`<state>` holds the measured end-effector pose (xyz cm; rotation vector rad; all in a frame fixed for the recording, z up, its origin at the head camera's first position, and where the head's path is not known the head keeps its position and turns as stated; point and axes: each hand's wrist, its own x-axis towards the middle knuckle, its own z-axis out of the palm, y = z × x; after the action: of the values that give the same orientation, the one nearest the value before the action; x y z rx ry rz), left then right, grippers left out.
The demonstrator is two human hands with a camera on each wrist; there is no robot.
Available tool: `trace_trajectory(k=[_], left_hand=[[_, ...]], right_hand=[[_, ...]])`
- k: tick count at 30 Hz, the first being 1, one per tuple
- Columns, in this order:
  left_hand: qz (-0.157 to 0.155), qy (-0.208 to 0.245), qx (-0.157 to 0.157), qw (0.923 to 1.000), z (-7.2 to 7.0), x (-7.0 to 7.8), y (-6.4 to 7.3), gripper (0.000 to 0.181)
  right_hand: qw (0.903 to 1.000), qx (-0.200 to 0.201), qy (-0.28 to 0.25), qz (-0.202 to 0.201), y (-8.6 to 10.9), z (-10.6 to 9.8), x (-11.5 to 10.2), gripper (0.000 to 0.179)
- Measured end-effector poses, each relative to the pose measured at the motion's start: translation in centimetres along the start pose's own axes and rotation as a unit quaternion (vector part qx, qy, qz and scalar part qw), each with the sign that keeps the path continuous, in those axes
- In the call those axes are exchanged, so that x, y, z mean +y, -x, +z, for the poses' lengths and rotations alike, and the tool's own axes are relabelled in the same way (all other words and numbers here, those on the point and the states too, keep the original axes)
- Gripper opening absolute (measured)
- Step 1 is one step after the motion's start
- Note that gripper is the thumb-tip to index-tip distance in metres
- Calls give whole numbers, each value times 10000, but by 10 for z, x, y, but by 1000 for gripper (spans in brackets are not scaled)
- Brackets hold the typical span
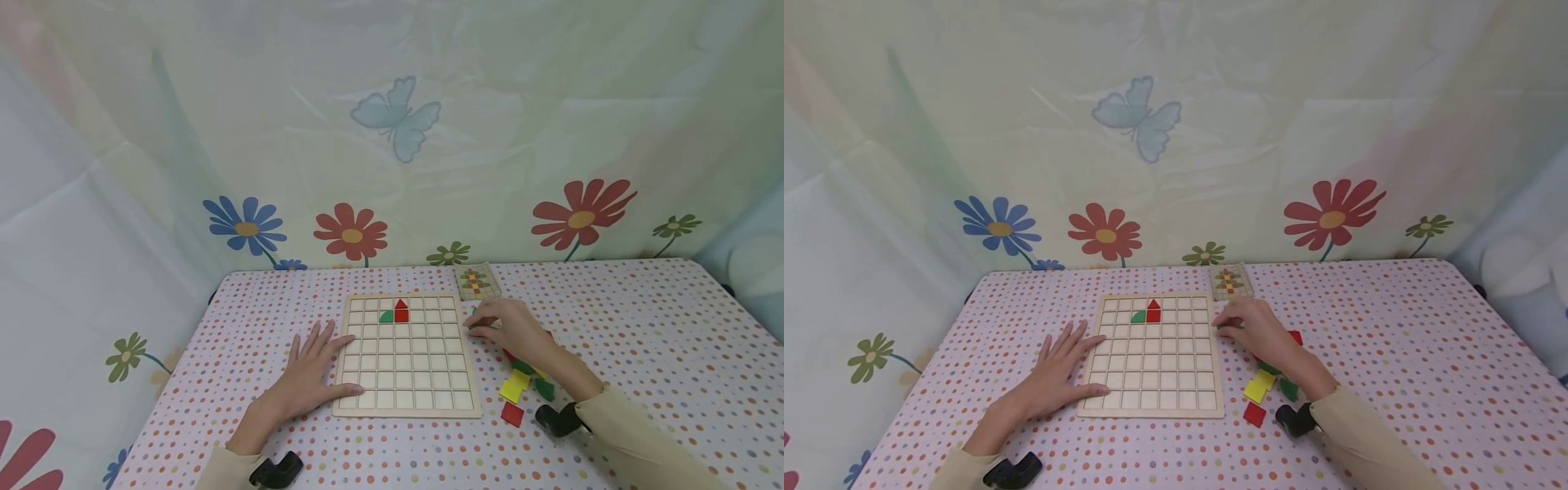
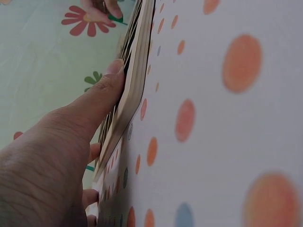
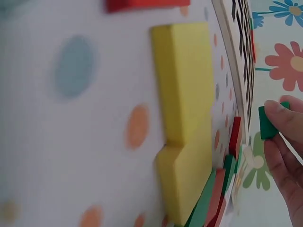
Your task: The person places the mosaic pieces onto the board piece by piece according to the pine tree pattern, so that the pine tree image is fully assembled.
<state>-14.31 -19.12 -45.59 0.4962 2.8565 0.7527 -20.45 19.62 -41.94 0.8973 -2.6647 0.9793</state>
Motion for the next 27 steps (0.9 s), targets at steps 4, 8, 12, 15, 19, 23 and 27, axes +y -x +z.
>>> trace_trajectory(k=[4, 8, 12, 15, 19, 23, 27], left_hand=[[-37, -9, -52, 10000, 1, -1, -1, 92], [-44, -43, -79, 10000, 1, -1, -3, 93], [-39, -81, -90, 9999, 2, -3, -4, 93], [-26, -80, -78, 9999, 2, -3, -4, 92], [-35, -73, -50, 10000, 2, -3, -4, 92], [-81, -63, -46, 9999, 2, -3, -3, 93], [-112, -81, -36, 9999, 3, -3, -2, 93]], right_hand=[[9994, 98, -268, 216, -11, 9, -1, 18], [9975, 129, -590, 377, -22, 19, -1, 20], [9955, 77, -829, 446, -37, 28, -4, 19], [9949, 36, -868, 504, -48, 34, -9, 17], [9935, -33, -981, 580, -59, 43, -13, 17], [9927, -200, -1026, 605, -66, 52, -16, 15], [9927, -329, -987, 604, -68, 57, -17, 15]])
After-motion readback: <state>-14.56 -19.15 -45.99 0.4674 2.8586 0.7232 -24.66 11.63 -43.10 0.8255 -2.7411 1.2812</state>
